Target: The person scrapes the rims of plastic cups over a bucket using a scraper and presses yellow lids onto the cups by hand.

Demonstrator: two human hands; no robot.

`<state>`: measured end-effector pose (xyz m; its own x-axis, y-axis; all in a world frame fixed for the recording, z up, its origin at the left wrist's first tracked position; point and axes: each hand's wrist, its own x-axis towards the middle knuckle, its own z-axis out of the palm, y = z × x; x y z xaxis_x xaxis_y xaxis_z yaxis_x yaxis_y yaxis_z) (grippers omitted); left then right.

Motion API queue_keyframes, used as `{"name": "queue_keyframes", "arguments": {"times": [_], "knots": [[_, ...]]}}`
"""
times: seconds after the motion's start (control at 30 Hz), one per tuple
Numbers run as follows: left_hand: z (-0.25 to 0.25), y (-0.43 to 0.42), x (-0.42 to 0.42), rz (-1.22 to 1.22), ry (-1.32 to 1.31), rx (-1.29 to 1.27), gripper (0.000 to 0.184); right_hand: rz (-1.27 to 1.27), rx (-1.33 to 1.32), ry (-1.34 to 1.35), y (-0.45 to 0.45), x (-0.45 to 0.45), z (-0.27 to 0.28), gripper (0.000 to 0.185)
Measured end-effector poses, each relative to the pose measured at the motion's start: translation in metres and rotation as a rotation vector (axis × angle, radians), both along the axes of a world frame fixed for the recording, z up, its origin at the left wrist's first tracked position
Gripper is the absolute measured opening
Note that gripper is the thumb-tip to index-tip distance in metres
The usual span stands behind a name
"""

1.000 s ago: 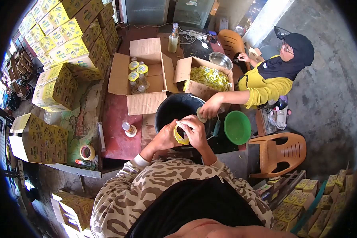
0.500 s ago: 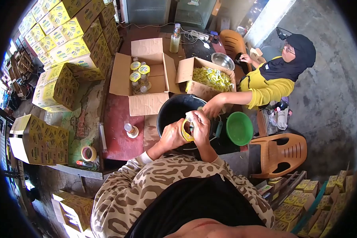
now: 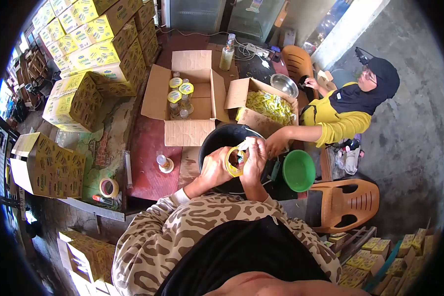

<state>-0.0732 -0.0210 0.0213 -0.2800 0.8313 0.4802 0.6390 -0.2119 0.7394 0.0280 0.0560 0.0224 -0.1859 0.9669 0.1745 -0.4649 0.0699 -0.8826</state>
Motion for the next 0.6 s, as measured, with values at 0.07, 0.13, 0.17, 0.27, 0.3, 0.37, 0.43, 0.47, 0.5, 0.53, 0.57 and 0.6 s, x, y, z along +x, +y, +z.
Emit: {"name": "queue_keyframes", "arguments": {"times": [0.07,0.13,0.17,0.27,0.3,0.37,0.43,0.47,0.5,0.53,0.57,0.6], "knots": [[0.000,0.002,0.001,0.004,-0.005,0.009,0.043,-0.043,0.044,-0.007,0.002,-0.002,0.003,0.014],[-0.003,0.004,0.003,0.032,-0.020,0.038,0.044,-0.030,0.021,-0.001,0.006,0.002,0.000,0.014],[-0.003,0.004,0.004,0.033,-0.022,0.038,0.044,-0.018,-0.005,0.008,0.007,0.003,-0.001,0.015],[0.001,0.003,0.004,0.027,-0.015,0.019,0.045,0.055,0.033,0.053,0.007,0.002,0.005,0.016],[0.004,0.003,0.002,-0.010,-0.036,-0.011,0.047,0.083,0.078,0.007,0.008,-0.001,0.016,0.015],[0.011,0.002,-0.005,-0.048,-0.054,-0.041,0.050,0.148,0.077,-0.025,0.009,-0.002,0.025,0.014],[0.019,-0.001,-0.014,-0.258,-0.314,-0.075,0.057,0.249,0.035,0.001,0.007,0.004,0.033,0.014],[0.015,-0.001,-0.018,-0.309,-0.386,-0.093,0.061,0.352,-0.005,0.029,0.008,0.007,0.035,0.014],[0.015,-0.001,-0.020,-0.309,-0.386,-0.094,0.061,0.352,-0.006,0.030,0.010,0.009,0.033,0.014],[0.015,-0.001,-0.020,-0.342,-0.376,-0.106,0.059,0.368,0.023,0.021,0.013,0.011,0.031,0.014],[0.015,-0.002,-0.021,-0.376,-0.365,-0.118,0.058,0.382,0.052,0.014,0.015,0.011,0.029,0.014],[0.018,-0.003,-0.015,-0.348,-0.308,-0.054,0.054,0.362,0.038,0.029,0.014,0.010,0.031,0.014]]}}
